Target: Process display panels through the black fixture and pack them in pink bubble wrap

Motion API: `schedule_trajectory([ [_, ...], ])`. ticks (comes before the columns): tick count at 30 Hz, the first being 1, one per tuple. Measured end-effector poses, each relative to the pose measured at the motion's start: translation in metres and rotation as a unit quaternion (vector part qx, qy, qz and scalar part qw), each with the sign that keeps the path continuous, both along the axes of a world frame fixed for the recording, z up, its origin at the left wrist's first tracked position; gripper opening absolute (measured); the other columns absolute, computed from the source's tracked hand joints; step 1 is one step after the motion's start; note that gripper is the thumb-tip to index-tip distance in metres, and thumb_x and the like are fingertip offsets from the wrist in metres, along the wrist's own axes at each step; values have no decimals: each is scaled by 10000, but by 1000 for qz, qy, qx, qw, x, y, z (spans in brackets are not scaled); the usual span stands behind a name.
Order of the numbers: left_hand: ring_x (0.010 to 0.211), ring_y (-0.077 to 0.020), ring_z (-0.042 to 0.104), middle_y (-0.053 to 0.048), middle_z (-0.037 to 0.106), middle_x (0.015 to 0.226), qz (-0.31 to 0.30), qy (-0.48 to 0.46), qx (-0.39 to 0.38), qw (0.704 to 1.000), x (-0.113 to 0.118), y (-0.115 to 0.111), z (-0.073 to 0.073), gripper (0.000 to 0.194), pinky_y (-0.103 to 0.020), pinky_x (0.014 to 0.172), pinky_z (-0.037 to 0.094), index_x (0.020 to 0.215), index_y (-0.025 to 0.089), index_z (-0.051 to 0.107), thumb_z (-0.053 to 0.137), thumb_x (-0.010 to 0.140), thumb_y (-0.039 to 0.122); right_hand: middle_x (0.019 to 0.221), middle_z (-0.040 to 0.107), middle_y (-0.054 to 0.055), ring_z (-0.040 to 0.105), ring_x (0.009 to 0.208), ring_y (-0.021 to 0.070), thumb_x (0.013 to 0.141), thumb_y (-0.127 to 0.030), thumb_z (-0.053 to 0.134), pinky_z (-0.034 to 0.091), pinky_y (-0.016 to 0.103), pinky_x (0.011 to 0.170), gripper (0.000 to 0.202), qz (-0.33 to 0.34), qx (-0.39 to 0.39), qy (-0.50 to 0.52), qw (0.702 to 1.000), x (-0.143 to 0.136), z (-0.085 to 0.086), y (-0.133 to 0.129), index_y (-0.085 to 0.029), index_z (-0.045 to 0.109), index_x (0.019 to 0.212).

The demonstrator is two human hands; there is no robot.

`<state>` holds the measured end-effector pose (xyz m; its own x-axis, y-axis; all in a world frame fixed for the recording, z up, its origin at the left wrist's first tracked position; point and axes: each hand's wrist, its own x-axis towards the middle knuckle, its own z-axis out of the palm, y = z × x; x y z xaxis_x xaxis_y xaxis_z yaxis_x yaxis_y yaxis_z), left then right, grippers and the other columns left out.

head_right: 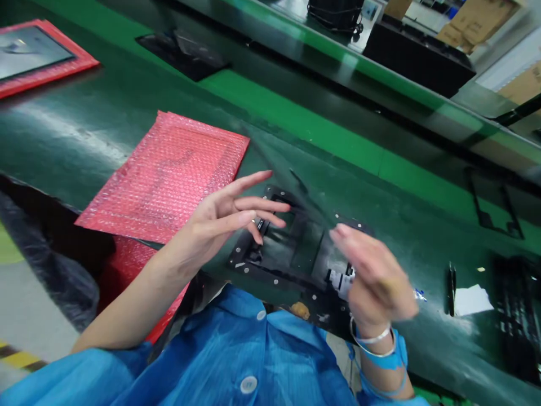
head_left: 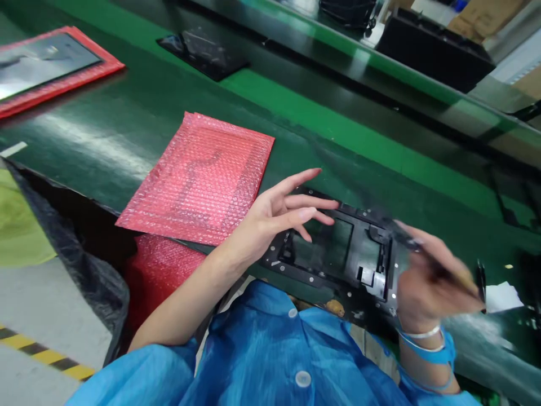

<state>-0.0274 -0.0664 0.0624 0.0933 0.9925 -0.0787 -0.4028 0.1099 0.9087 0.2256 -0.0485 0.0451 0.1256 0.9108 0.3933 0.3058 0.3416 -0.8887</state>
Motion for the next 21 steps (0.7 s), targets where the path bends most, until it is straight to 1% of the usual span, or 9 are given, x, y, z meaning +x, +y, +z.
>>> schedule_trajectory([
  [1,998,-287,737,-119,755,1147,18,16,9,1000,-4,1,-4,669,-290,636,566,1380,209,552,802,782,374,1047,774,3,695,1153,301,860,-433,706,547,580,1022,129,-61,6,58,996,4,1,3,-308,729,886],
  [3,1097,-291,706,-123,733,1229,66,68,11,995,-13,3,-18,643,-310,735,571,1379,220,558,785,801,389,1040,761,9,702,1115,266,878,-454,680,539,540,1048,182,-120,7,136,983,15,1,10,-274,706,895],
  [6,1235,-314,634,-125,704,1289,115,164,12,980,-29,7,-46,597,-397,927,542,1347,220,588,746,827,465,940,746,-2,713,994,209,795,-381,761,547,431,1046,178,-149,-115,242,952,33,-4,15,-238,684,869],
  [8,1315,-322,577,-125,668,1354,119,224,17,967,-36,8,-65,607,-464,1056,472,1371,225,581,687,861,538,854,727,-17,710,879,181,726,-333,797,579,367,974,202,-168,-179,275,930,41,-11,14,-227,685,856],
  [11,1405,-329,498,-139,576,1481,66,289,43,954,-41,5,-85,712,-514,1179,347,1464,222,515,600,894,641,794,706,-36,685,735,147,636,-283,837,611,289,809,241,-170,-231,269,920,43,-19,5,-215,696,819],
  [13,1478,-338,406,-155,481,1570,13,339,66,939,-41,0,-90,797,-517,1234,262,1511,207,475,598,883,683,800,707,-46,673,693,133,612,-268,856,611,258,740,257,-163,-262,250,918,39,-20,-3,-215,709,815],
  [16,1550,-345,271,-136,351,1658,-41,414,82,905,-40,-6,-88,857,-513,1273,173,1557,225,427,625,871,699,866,735,-30,690,717,147,656,-305,839,619,276,734,279,-137,-297,210,921,30,-17,-13,-225,745,906],
  [19,1549,-365,265,-107,316,1678,-55,448,97,887,-39,-9,-85,895,-531,1270,190,1598,273,358,636,867,707,910,756,1,722,762,200,676,-336,820,635,345,731,333,-115,-311,172,927,27,-14,-17,-230,753,985],
  [21,1540,-376,284,-106,317,1677,-51,459,113,880,-39,-10,-87,909,-537,1261,215,1613,289,326,637,868,707,903,759,9,737,778,237,678,-343,816,643,403,731,329,-107,-323,159,927,27,-15,-18,-234,743,980],
])
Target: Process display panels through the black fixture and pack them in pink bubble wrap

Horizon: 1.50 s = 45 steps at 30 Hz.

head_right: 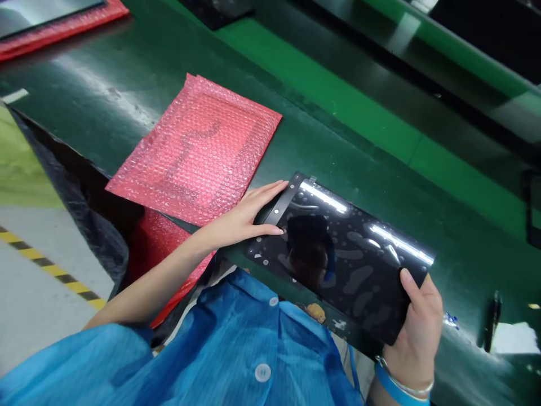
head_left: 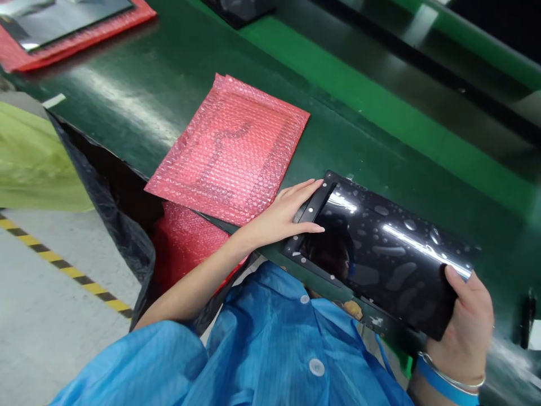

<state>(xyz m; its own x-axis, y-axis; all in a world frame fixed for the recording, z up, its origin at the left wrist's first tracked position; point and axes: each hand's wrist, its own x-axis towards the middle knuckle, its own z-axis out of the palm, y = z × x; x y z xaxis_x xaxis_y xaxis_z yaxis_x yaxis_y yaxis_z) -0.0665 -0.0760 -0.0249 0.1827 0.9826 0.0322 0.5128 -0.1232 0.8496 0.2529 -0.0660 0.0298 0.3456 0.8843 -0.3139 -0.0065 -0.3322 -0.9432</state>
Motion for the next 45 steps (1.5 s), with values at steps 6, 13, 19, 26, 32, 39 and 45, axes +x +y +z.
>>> schedule_trajectory([
  [6,1548,-355,278,-130,313,1675,-12,25,45,999,2,1,-10,931,-505,1251,221,1632,269,273,560,884,743,851,752,2,741,742,250,681,-330,815,646,464,776,272,10,-10,-4,1000,0,-2,0,-223,720,912],
  [13,1547,-344,284,-135,328,1668,-13,28,58,998,3,1,-12,912,-492,1242,231,1630,283,278,554,889,736,874,765,16,752,782,267,625,-316,850,647,469,802,400,-3,0,-7,1000,-8,4,4,-207,753,997],
  [19,1561,-311,262,-126,310,1676,-18,41,55,997,3,1,-13,871,-477,1247,217,1622,294,298,535,904,726,876,765,19,743,777,251,614,-321,857,642,452,807,409,1,7,-26,1000,-5,4,6,-202,749,990],
  [26,1563,-303,260,-155,316,1668,-21,54,57,997,5,0,-10,877,-482,1244,222,1611,242,332,510,907,733,862,750,11,736,758,239,597,-305,836,640,427,778,339,5,-3,-29,1000,-5,3,8,-203,733,903],
  [32,1564,-302,257,-153,315,1669,-21,63,57,996,5,0,-9,863,-494,1240,230,1606,250,344,516,906,724,870,753,16,742,856,258,596,-299,845,633,426,813,318,6,6,-22,1000,-2,-1,8,-205,740,882],
  [39,1559,-312,268,-140,310,1672,-22,78,55,995,6,1,-9,804,-516,1232,242,1599,288,364,554,922,678,898,761,22,742,875,263,611,-302,834,627,434,823,294,8,6,-37,999,-1,-3,7,-221,753,881],
  [45,1559,-300,272,-147,307,1672,-22,86,65,994,7,2,-10,768,-508,1232,254,1588,272,389,594,934,620,841,758,28,746,828,270,653,-308,786,622,454,825,206,26,14,-54,998,-7,1,5,-254,762,850],
])
